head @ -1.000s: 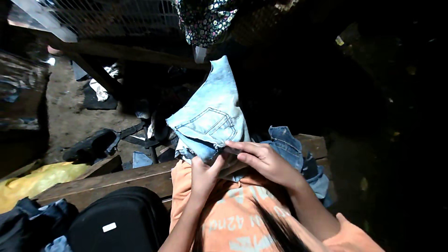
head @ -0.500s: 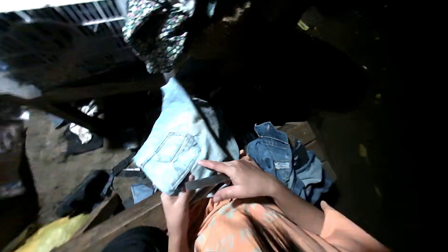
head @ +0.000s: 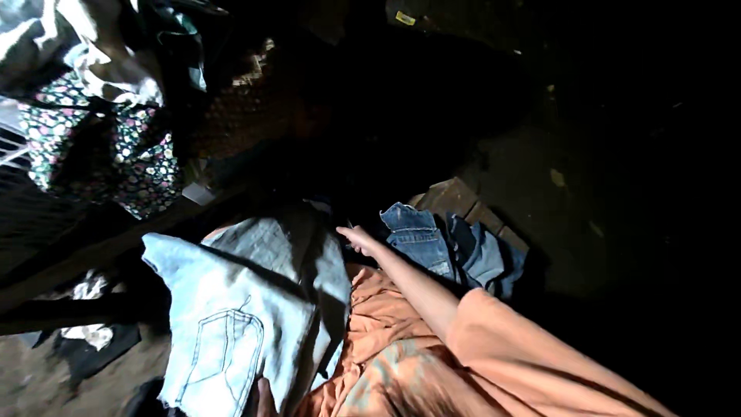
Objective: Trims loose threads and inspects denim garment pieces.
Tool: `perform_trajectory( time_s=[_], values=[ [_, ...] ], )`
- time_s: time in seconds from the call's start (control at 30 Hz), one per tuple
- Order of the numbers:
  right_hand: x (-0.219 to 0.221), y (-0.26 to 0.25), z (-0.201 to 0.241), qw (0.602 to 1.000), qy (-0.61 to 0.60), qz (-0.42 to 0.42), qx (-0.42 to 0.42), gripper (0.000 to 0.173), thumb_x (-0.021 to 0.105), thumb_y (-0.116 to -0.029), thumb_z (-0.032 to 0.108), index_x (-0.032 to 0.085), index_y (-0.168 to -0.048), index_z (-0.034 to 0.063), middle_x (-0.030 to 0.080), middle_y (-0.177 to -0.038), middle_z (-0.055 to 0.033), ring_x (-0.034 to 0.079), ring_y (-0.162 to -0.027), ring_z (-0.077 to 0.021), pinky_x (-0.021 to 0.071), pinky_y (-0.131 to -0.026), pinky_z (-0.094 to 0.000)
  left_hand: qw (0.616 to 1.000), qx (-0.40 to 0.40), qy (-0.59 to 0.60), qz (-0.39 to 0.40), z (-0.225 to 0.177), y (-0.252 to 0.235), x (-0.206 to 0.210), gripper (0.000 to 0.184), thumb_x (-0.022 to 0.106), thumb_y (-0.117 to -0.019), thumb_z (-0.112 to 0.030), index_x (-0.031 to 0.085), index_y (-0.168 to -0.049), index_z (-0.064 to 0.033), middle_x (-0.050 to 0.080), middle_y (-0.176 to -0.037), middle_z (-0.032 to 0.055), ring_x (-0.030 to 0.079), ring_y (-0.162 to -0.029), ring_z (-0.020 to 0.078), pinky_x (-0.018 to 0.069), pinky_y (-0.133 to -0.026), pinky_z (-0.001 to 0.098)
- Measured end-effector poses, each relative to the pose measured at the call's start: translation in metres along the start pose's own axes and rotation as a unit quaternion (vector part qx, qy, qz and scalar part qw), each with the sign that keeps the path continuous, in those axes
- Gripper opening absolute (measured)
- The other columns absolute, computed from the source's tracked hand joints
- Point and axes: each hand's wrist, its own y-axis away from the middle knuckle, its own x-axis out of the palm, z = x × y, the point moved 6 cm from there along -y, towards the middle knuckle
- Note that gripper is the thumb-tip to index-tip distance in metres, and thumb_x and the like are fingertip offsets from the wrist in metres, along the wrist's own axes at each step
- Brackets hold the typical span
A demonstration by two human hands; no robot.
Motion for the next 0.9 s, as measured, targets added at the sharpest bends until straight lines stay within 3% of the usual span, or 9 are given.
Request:
perform_trajectory(
  time_s=[0.13,0.23,0.33,0.4,0.47,0.53,0.6,0.73,0.9],
  values=[
    [0.008,-0.007,-0.007,0.999,-0.033,0.014,0.031,0.044,0.063,-0.1009,0.038,0.054,-0.128,0.0045,0.044,-0.082,-0.0002,0.036,-0.057,-0.0061,0.0320,-0.050,-0.0209,0.994,0.075,0.034,0.076,0.066,-0.023,-0.039,0.052,0.077,-0.0863,0.000,0.049,-0.130,0.0040,0.070,-0.114,0.0010,0.069,-0.106,0.0081,0.0583,-0.094,0.0310],
    [0.007,-0.006,-0.010,0.999,0.021,-0.003,0.027,0.045,0.064,-0.1007,0.039,0.055,-0.128,0.0045,0.049,-0.090,-0.0022,0.042,-0.064,-0.0068,0.0367,-0.055,-0.0217,0.998,0.015,0.058,0.030,0.030,-0.007,-0.011,0.048,0.066,-0.0853,0.011,0.044,-0.127,0.0017,0.070,-0.105,-0.0073,0.069,-0.098,-0.0001,0.0589,-0.089,0.0235],
    [0.009,-0.002,-0.006,0.998,0.051,-0.019,-0.023,0.055,0.052,-0.1075,0.032,0.043,-0.147,-0.0057,0.053,-0.139,-0.0272,0.055,-0.121,-0.0324,0.0449,-0.101,-0.0470,0.997,-0.005,0.072,0.029,0.009,0.000,0.004,0.044,0.063,-0.0842,0.012,0.045,-0.124,0.0044,0.070,-0.100,-0.0082,0.069,-0.094,-0.0024,0.0592,-0.087,0.0214],
    [0.003,0.005,0.009,0.990,0.091,-0.047,-0.093,0.054,0.040,-0.1101,0.041,0.050,-0.136,-0.0049,0.057,-0.100,-0.0153,0.052,-0.079,-0.0196,0.0457,-0.069,-0.0361,0.998,-0.004,0.066,0.023,0.003,0.002,0.005,0.039,0.064,-0.0820,0.008,0.050,-0.118,0.0055,0.070,-0.096,-0.0089,0.068,-0.092,-0.0043,0.0586,-0.085,0.0191],
    [-0.009,0.024,0.030,0.985,0.065,-0.037,-0.155,0.060,0.027,-0.1117,0.045,0.062,-0.117,-0.0024,0.048,-0.063,0.0033,0.031,-0.044,-0.0042,0.0288,-0.043,-0.0222,0.998,0.003,0.061,0.007,-0.002,0.003,0.005,0.027,0.062,-0.0813,0.005,0.054,-0.107,0.0022,0.069,-0.089,-0.0118,0.067,-0.088,-0.0078,0.0573,-0.082,0.0161],
    [-0.020,0.066,0.055,0.970,0.091,0.030,-0.223,0.059,0.019,-0.1131,0.039,0.056,-0.137,-0.0002,0.059,-0.069,0.0056,0.025,-0.042,0.0008,0.0239,-0.040,-0.0181,0.998,0.014,0.056,-0.006,0.000,0.002,0.002,0.017,0.056,-0.0827,0.004,0.059,-0.099,-0.0004,0.068,-0.084,-0.0124,0.066,-0.083,-0.0078,0.0572,-0.078,0.0160],
    [-0.022,0.123,0.072,0.925,0.157,0.079,-0.336,0.050,0.023,-0.1127,0.027,0.055,-0.135,-0.0044,0.062,-0.076,0.0071,0.029,-0.045,0.0054,0.0267,-0.043,-0.0139,0.998,0.023,0.060,0.003,0.000,0.001,0.003,0.016,0.049,-0.0883,0.002,0.061,-0.097,-0.0034,0.068,-0.081,-0.0140,0.066,-0.079,-0.0073,0.0569,-0.075,0.0162],
    [0.009,0.227,0.066,0.795,0.279,0.211,-0.496,0.050,0.048,-0.1038,0.025,0.054,-0.141,-0.0070,0.072,-0.108,-0.0052,0.058,-0.076,0.0041,0.0506,-0.071,-0.0168,0.990,0.043,0.118,0.062,-0.004,0.001,0.014,0.017,0.048,-0.0960,0.001,0.064,-0.101,-0.0040,0.072,-0.087,-0.0130,0.068,-0.084,-0.0048,0.0584,-0.080,0.0181],
    [0.044,0.271,0.041,0.666,0.431,0.174,-0.584,0.065,0.051,-0.1017,0.049,0.051,-0.150,0.0063,0.073,-0.087,-0.0108,0.067,-0.066,-0.0199,0.0556,-0.060,-0.0426,0.984,0.029,0.161,0.069,-0.007,0.001,0.020,0.014,0.052,-0.0949,0.002,0.064,-0.103,-0.0021,0.072,-0.088,-0.0096,0.069,-0.084,-0.0028,0.0584,-0.081,0.0189]
  ],
)
